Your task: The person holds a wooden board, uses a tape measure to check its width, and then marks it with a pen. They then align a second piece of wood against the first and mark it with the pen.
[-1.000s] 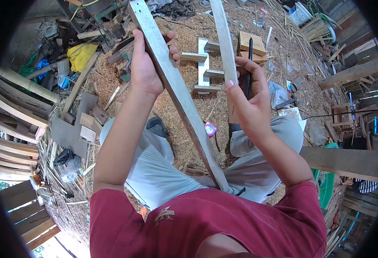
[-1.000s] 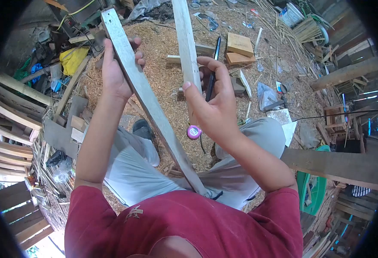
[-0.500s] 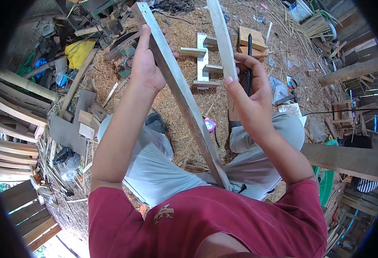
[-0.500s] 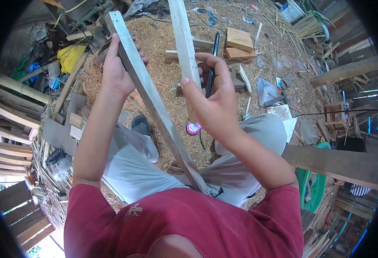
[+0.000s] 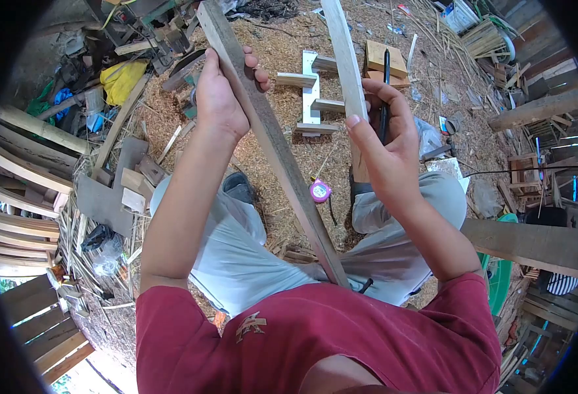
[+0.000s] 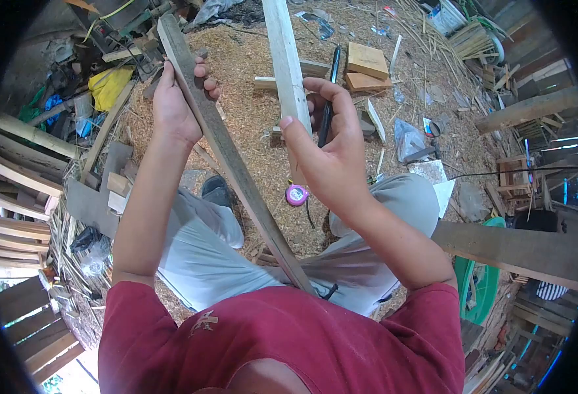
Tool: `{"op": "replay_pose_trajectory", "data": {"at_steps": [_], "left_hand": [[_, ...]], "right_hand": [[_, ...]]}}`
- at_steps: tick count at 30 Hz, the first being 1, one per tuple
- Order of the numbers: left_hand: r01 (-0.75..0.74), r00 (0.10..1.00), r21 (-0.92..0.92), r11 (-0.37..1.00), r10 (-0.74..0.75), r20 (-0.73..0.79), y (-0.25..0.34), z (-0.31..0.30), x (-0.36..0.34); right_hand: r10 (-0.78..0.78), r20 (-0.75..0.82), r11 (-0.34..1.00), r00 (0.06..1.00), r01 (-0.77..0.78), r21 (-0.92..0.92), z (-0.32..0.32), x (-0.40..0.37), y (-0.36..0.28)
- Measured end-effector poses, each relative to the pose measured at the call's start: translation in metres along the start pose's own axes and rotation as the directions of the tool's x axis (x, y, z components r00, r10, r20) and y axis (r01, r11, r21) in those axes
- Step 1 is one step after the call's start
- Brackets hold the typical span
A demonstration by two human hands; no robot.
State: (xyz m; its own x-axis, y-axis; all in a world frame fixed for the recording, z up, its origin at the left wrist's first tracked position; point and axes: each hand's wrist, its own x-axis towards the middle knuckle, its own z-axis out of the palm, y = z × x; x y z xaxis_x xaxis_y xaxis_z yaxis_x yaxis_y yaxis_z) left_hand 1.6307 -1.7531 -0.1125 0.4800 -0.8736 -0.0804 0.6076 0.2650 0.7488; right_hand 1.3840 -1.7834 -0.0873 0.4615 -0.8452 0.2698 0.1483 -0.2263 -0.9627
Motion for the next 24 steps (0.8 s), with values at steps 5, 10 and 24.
{"op": "replay_pose_trajectory", "data": {"at_steps": [5,10,24], "left_hand": [[0.028,0.989,-0.140,0.990,-0.007,0.146,0.0030,-0.0063,0.0011],[0.028,0.998,-0.102,0.994,-0.022,0.065,0.0048,0.0030,-0.0028],[0.105,0.975,-0.231,0.967,-0.054,0.214,0.0095,0.0008,-0.0017]], "right_hand": [[-0.015,-0.001,1.000,1.000,0.015,-0.018,0.0003,-0.0007,-0.0036],[0.000,0.016,1.000,1.000,0.000,0.007,0.0003,-0.0022,-0.0058],[0.018,0.018,1.000,1.000,-0.018,0.020,0.0013,-0.0022,-0.0041]]}}
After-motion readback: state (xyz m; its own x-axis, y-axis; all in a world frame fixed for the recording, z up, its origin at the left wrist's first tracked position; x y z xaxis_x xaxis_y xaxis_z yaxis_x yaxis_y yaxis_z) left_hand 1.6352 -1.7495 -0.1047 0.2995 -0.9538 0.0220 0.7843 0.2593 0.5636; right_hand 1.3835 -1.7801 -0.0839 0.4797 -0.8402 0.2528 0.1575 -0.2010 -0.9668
